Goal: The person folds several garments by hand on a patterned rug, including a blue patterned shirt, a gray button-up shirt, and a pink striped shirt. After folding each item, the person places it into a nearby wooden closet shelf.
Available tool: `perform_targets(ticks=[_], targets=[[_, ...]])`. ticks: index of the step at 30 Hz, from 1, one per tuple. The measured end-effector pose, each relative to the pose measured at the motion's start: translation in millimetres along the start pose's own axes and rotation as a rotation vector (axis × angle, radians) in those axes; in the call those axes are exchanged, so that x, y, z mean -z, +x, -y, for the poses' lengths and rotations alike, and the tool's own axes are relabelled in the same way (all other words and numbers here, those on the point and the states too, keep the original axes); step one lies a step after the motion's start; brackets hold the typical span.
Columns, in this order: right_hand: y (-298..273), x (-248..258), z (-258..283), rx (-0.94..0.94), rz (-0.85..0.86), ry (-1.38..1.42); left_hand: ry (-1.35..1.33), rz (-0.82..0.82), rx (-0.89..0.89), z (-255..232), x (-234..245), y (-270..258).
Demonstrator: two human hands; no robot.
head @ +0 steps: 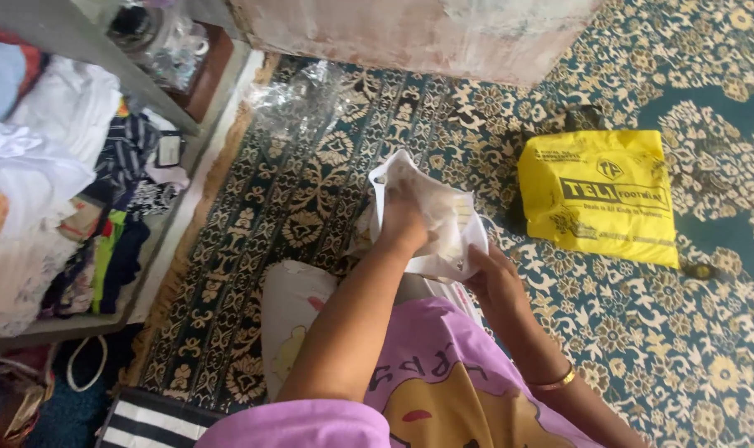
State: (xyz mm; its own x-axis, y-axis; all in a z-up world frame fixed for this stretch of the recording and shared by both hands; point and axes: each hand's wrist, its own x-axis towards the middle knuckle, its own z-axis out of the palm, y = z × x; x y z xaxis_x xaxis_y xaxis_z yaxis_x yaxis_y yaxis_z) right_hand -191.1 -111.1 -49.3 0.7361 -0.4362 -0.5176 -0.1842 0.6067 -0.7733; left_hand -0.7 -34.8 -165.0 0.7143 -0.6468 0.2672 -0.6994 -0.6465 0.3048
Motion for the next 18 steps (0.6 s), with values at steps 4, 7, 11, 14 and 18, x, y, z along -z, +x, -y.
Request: perform_targets(ticks=[4,7,11,14,18], targets=[[2.2,10.0,-6.7,0.006,0.024,-0.031,-0.046,0.270,0.081,11.4,-24.5,-4.5],[4.4,17.6,-6.9,-0.005,0.033,-0.056,-0.137,0.611,0.168,15.0,-13.1,-6.3],[3.2,-3.6,10.0,-0.016,0.042,-0.089,-0.158,0.145,0.257,13.8,15.8,9.0],[7.2,-5.8,13.9,-0.024,0.053,-0.101,-0.897,-0.126,0.563,4.6,44.2,13.7],[4.4,-14.1,21.7,-0.028,0.080,-0.082,0.013,0.449,-0.060,-32.7,129.8,17.1]])
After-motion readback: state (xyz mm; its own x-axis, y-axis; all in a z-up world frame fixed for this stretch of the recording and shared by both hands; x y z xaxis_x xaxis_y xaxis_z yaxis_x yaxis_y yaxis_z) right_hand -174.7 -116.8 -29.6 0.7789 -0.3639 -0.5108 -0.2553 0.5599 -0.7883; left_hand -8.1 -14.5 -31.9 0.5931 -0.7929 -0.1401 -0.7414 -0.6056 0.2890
